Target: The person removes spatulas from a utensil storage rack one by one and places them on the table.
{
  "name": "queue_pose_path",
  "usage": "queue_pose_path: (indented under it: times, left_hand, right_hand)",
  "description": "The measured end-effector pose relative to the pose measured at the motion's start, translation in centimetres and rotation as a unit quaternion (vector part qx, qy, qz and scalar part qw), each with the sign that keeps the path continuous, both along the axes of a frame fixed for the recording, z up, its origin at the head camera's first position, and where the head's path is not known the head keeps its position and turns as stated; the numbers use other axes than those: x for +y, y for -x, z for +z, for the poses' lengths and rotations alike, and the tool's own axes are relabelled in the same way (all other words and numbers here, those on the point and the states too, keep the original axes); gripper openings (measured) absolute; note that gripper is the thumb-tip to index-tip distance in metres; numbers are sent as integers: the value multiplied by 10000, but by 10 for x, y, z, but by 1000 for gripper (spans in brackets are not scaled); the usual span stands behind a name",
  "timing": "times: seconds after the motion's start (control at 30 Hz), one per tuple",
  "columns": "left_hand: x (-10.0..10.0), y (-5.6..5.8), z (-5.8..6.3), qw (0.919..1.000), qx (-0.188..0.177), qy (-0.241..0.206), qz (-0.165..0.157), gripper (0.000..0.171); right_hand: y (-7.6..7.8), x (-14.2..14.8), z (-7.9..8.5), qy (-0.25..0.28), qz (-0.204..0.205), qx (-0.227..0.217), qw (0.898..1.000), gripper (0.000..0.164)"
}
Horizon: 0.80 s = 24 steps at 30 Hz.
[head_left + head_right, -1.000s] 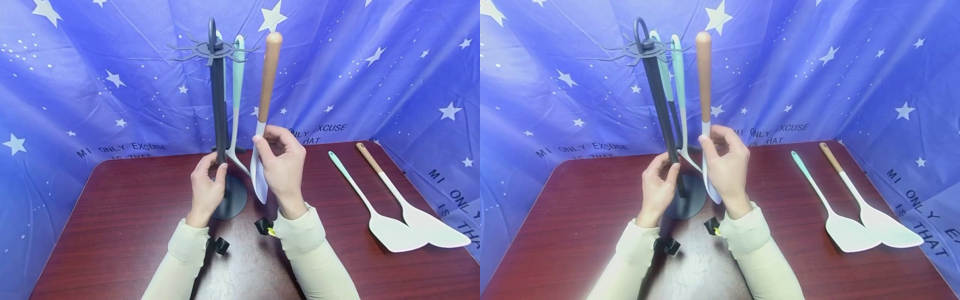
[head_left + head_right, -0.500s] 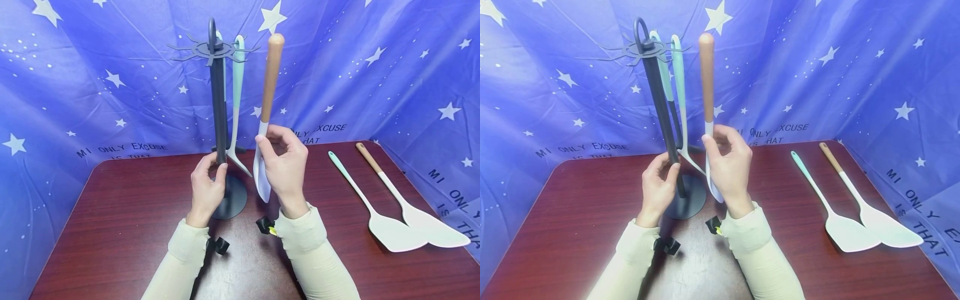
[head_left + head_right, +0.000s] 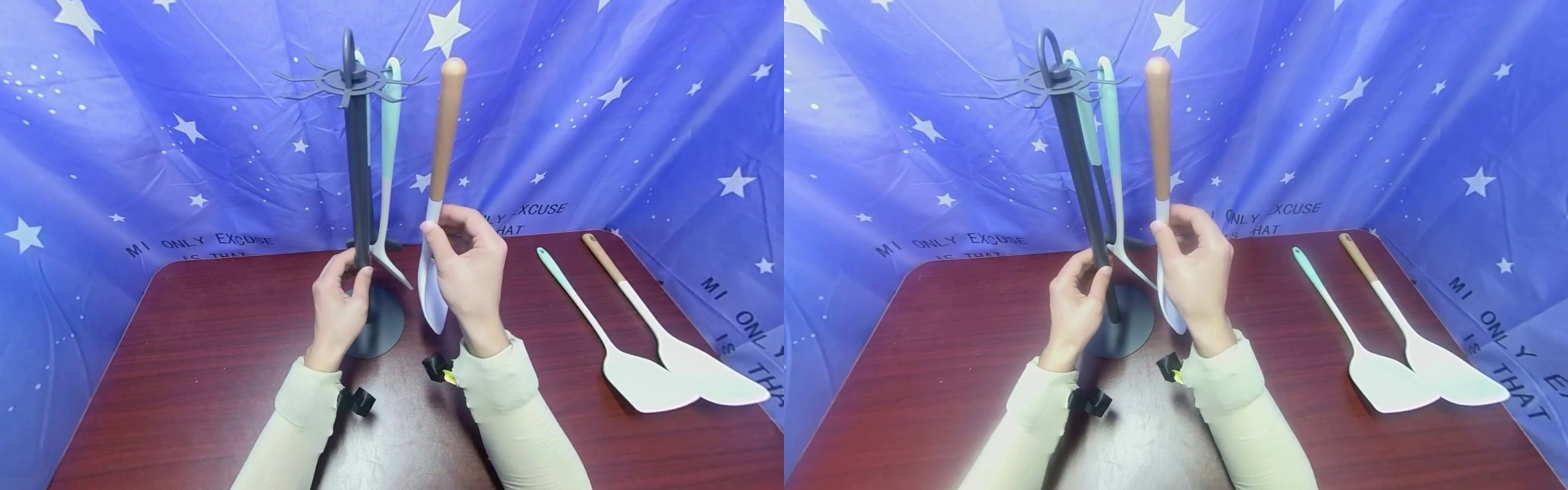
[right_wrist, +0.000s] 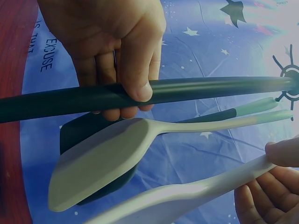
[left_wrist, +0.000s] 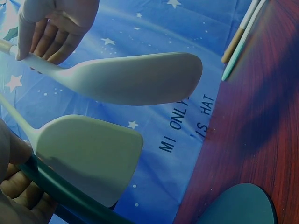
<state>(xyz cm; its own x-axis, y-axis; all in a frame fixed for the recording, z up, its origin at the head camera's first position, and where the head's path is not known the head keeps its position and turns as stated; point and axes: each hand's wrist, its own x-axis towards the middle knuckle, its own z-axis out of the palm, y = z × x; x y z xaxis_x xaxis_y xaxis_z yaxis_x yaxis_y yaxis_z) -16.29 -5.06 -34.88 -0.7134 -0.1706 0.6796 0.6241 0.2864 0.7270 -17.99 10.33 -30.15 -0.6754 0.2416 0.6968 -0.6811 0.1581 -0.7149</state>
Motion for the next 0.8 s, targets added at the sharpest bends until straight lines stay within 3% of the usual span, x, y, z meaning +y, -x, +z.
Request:
queue_pose_path:
  times: [0.33,0.5,0.6,0.67,0.8]
  left_hand:
    - [0,-1,1,10000,-15,15,-2,20]
    - [-2,6,-9,10000,-7,-38,-65,20]
    - [-2,6,-8,10000,13,-20,-47,20]
    - [0,0,0,10000,-26,-8,-22,20]
    - [0,0,0,10000,-3,-4,-15,20]
  right_hand:
    - [-1,3,0,-204,-101,-110,9997,15]
    - [-2,5,0,-204,-154,-229,9994,15]
    - [-2,5,0,-188,-184,-324,9991,15]
    - [-2,6,0,-196,-209,-360,9989,14]
    - [-1,6,0,-198,-217,-360,9989,14]
